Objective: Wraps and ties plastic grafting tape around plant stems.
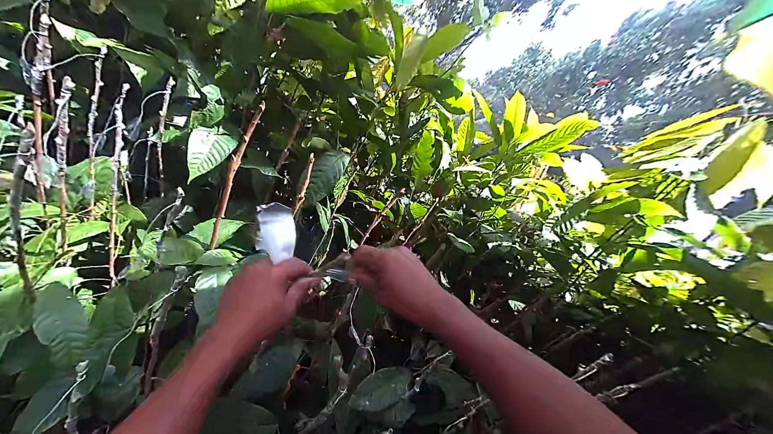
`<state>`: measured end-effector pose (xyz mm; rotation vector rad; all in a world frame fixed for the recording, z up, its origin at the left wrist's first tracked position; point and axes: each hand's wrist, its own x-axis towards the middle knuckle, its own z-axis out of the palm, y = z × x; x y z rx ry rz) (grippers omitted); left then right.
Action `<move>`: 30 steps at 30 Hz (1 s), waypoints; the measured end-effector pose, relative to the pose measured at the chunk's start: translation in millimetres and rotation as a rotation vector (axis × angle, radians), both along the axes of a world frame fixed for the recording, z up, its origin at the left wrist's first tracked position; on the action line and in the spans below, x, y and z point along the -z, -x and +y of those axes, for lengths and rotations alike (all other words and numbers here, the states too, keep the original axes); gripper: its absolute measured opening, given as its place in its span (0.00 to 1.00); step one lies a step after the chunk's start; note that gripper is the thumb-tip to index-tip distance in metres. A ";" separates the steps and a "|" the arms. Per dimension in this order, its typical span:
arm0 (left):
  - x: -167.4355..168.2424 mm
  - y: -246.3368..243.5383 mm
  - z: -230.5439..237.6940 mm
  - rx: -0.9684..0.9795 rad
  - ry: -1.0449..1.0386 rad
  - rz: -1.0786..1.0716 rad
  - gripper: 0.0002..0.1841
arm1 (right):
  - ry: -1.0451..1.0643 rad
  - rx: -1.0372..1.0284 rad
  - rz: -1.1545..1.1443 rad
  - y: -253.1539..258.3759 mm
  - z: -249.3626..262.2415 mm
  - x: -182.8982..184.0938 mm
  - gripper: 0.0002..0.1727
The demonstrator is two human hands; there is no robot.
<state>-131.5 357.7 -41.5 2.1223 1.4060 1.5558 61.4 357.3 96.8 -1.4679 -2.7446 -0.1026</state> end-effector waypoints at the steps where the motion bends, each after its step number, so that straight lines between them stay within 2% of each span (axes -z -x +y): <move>1: -0.1 3.0 2.4 -0.023 0.002 -0.020 0.14 | 0.034 0.008 0.050 -1.7 -11.3 7.4 0.14; 5: -2.9 2.8 13.9 -0.029 0.015 -0.068 0.14 | 0.186 -0.165 0.263 14.3 -61.3 5.7 0.19; 7: -5.3 -11.3 10.2 0.046 0.030 0.023 0.14 | 0.288 -0.159 0.379 16.9 -43.7 -12.7 0.17; 8: -5.2 -18.4 6.3 0.065 0.022 0.080 0.15 | 0.268 -0.142 0.331 7.9 -22.6 -20.4 0.19; 10: -5.6 -18.0 0.1 0.035 -0.024 0.118 0.15 | 0.072 -0.069 0.132 -11.3 0.7 -13.1 0.18; 12: -10.0 -6.3 1.9 0.014 -0.047 0.069 0.14 | -0.032 -0.063 0.092 1.9 -23.4 0.5 0.15; 13: -10.7 -6.0 2.5 0.029 -0.051 0.048 0.13 | -0.007 -0.111 0.177 10.9 -36.6 1.2 0.14; 15: -13.6 -14.0 3.0 0.077 -0.043 0.085 0.13 | 0.160 -0.150 0.376 14.6 -30.5 -13.6 0.15; 16: -14.9 -17.7 2.0 0.102 -0.024 0.121 0.14 | 0.181 -0.120 0.348 7.8 -18.6 -21.1 0.18; 18: -23.3 -13.0 2.7 0.105 -0.002 0.150 0.16 | 0.001 -0.062 0.116 1.1 -3.0 -20.5 0.22; 20: -26.3 -9.6 4.0 0.087 0.014 0.126 0.17 | -0.153 -0.019 0.043 3.7 -3.1 -5.2 0.18; 23: -27.6 -11.2 9.5 0.026 0.016 0.060 0.16 | 0.011 0.045 0.149 -4.2 -10.9 -6.5 0.16; 25: -29.0 -9.8 13.0 0.021 0.023 0.006 0.16 | 0.156 -0.035 0.302 -8.7 -29.4 -12.0 0.18; 28: -26.3 -20.0 14.1 0.144 0.003 0.037 0.15 | 0.282 -0.105 0.579 -8.1 -37.8 -19.6 0.14; 30: -28.1 -29.0 9.6 0.236 0.004 0.106 0.15 | 0.138 -0.089 0.393 -16.0 -20.5 -28.3 0.17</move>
